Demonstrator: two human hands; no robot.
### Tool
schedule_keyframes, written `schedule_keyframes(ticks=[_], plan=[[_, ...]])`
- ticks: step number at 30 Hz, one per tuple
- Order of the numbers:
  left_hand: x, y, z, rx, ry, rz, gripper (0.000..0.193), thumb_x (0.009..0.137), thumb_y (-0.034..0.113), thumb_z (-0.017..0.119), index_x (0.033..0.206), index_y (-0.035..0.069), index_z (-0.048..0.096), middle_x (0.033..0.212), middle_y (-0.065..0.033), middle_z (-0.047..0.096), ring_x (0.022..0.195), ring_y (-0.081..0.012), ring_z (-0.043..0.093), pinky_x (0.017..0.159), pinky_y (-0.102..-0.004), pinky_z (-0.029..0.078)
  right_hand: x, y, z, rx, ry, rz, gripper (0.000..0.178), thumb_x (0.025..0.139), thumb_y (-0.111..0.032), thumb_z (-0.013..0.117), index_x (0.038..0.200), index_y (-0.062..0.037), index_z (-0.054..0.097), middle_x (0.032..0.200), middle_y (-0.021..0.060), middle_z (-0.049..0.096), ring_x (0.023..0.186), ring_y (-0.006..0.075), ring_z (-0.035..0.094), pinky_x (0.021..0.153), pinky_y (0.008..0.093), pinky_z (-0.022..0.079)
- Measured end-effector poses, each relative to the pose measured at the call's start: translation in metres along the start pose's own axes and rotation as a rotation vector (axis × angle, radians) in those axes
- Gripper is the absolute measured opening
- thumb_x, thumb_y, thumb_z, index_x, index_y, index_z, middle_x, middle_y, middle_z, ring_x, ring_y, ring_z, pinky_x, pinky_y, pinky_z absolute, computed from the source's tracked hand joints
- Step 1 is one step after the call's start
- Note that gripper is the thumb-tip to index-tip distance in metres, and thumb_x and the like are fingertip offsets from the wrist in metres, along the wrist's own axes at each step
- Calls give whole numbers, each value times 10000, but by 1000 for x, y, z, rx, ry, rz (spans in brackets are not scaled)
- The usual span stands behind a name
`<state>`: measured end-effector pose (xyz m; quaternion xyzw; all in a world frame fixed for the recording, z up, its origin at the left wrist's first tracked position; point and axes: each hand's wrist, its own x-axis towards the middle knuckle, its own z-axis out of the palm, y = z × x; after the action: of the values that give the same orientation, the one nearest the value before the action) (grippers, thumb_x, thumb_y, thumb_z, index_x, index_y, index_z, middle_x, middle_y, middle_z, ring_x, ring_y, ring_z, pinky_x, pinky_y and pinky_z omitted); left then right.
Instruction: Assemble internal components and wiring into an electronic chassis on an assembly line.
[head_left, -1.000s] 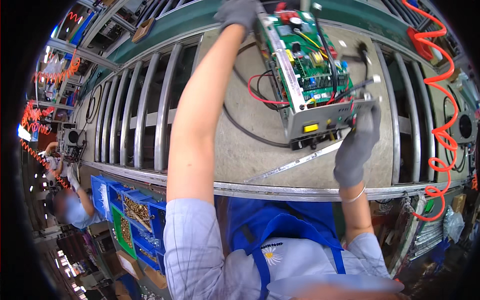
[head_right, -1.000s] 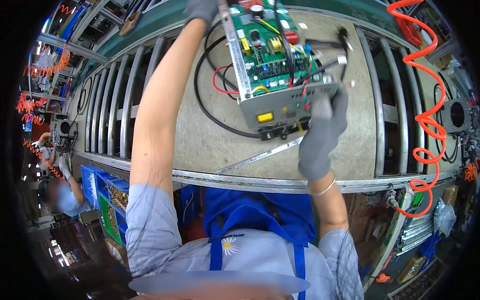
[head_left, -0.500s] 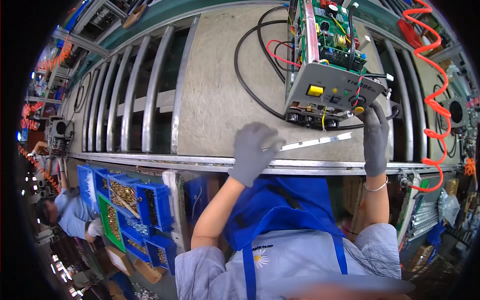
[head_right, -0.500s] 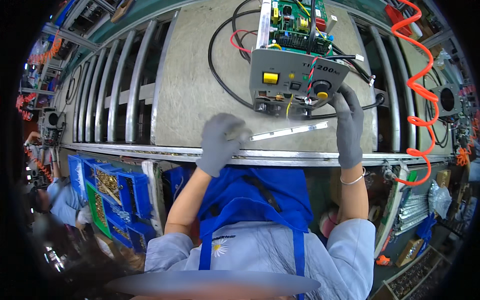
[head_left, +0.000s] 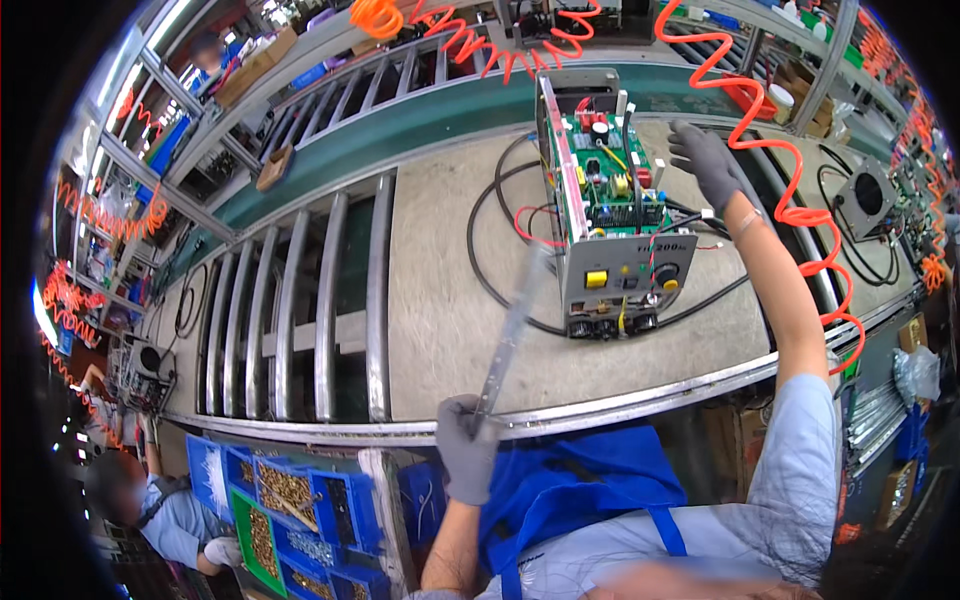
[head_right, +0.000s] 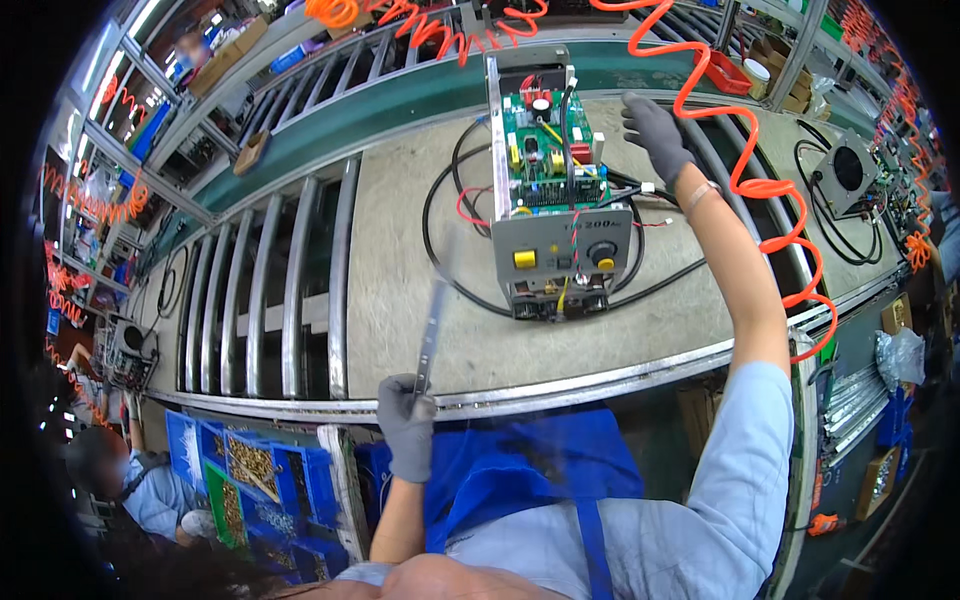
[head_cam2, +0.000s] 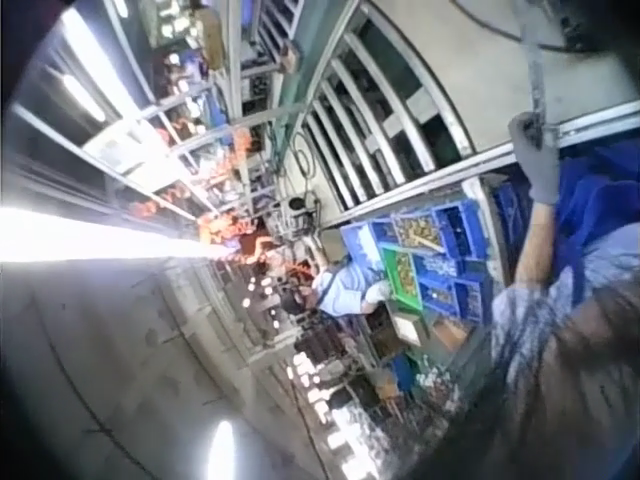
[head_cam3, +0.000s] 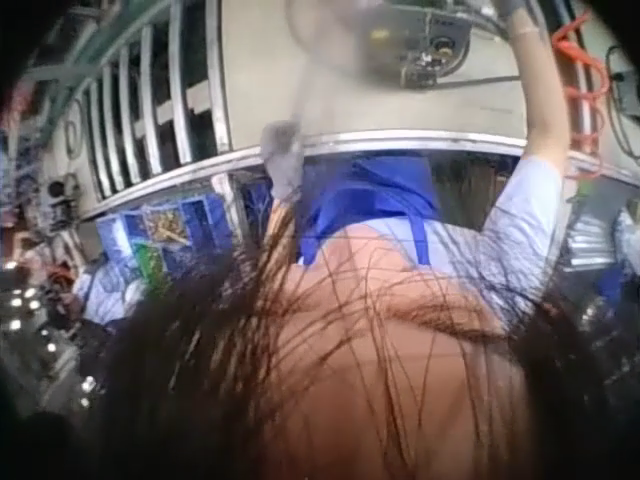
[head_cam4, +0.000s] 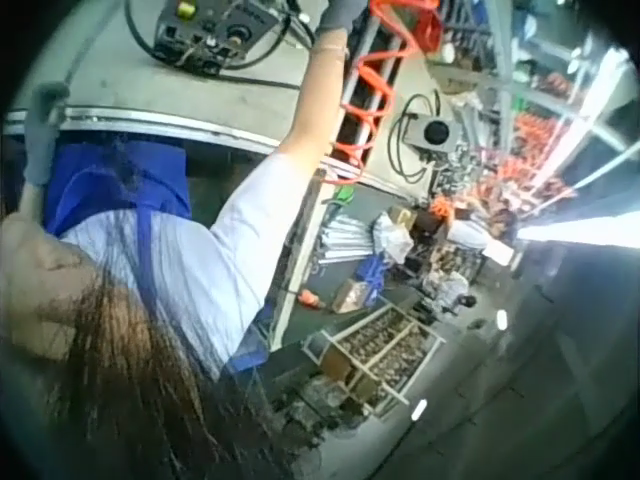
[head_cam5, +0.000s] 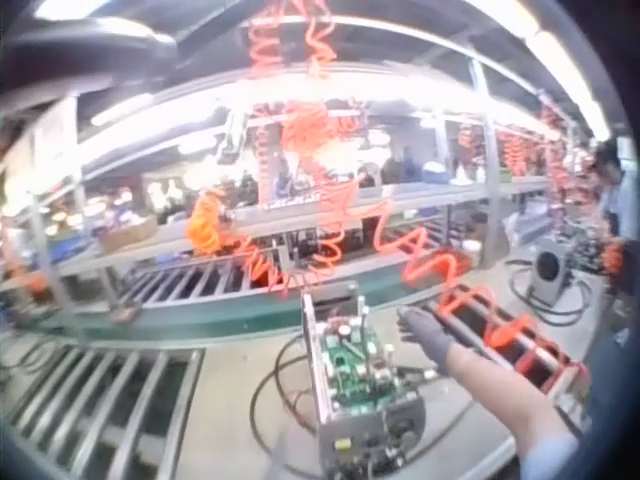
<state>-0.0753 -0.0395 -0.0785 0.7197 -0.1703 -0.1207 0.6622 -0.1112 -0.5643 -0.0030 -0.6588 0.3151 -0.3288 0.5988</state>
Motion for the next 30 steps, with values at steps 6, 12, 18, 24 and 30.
schedule_keyframes(ticks=[6, 12, 18, 24, 30], plan=[[46, 49, 112, -126, 8, -55, 648, 705, 134, 838, 1253, 7, 517, 870, -22, 537, 697, -89, 523, 618, -229, 455, 104, 9, 49, -38, -163, -148, 596, 946, -503, 533, 1420, -144, 490, 1367, 59, 533, 1209, 216, 514, 992, 378, 424], [90, 46, 147, -246, -195, -71, 582, 658, 103, 877, 1135, -18, 566, 1014, -72, 650, 889, -109, 621, 768, -253, 508, 139, 4, 76, 61, -271, -161, 613, 971, -463, 538, 1355, 15, 526, 1318, 89, 580, 1173, 167, 542, 995, 306, 426], [109, 29, 134, -56, -264, 41, 613, 638, 261, 929, 1079, 22, 576, 943, -40, 654, 825, -99, 616, 731, -262, 505, 153, 10, 74, -73, -185, -132, 611, 964, -485, 547, 1297, 25, 585, 1228, 67, 623, 1068, 136, 575, 959, 271, 431], [165, 29, 83, -197, -312, 26, 611, 645, 66, 876, 1151, 14, 536, 1002, -50, 646, 914, -126, 631, 795, -279, 525, 140, 13, 57, -202, -125, -166, 654, 911, -586, 559, 1009, 52, 664, 845, 71, 663, 775, 182, 593, 729, 336, 472], [248, -4, -22, -197, -314, 161, 728, 677, 95, 809, 1310, -15, 466, 1143, -83, 606, 1004, -152, 624, 843, -278, 515, 12, -19, 68, -657, 54, -358, 498, 904, -465, 582, 1000, 19, 640, 803, 153, 647, 746, 265, 611, 710, 371, 464]])
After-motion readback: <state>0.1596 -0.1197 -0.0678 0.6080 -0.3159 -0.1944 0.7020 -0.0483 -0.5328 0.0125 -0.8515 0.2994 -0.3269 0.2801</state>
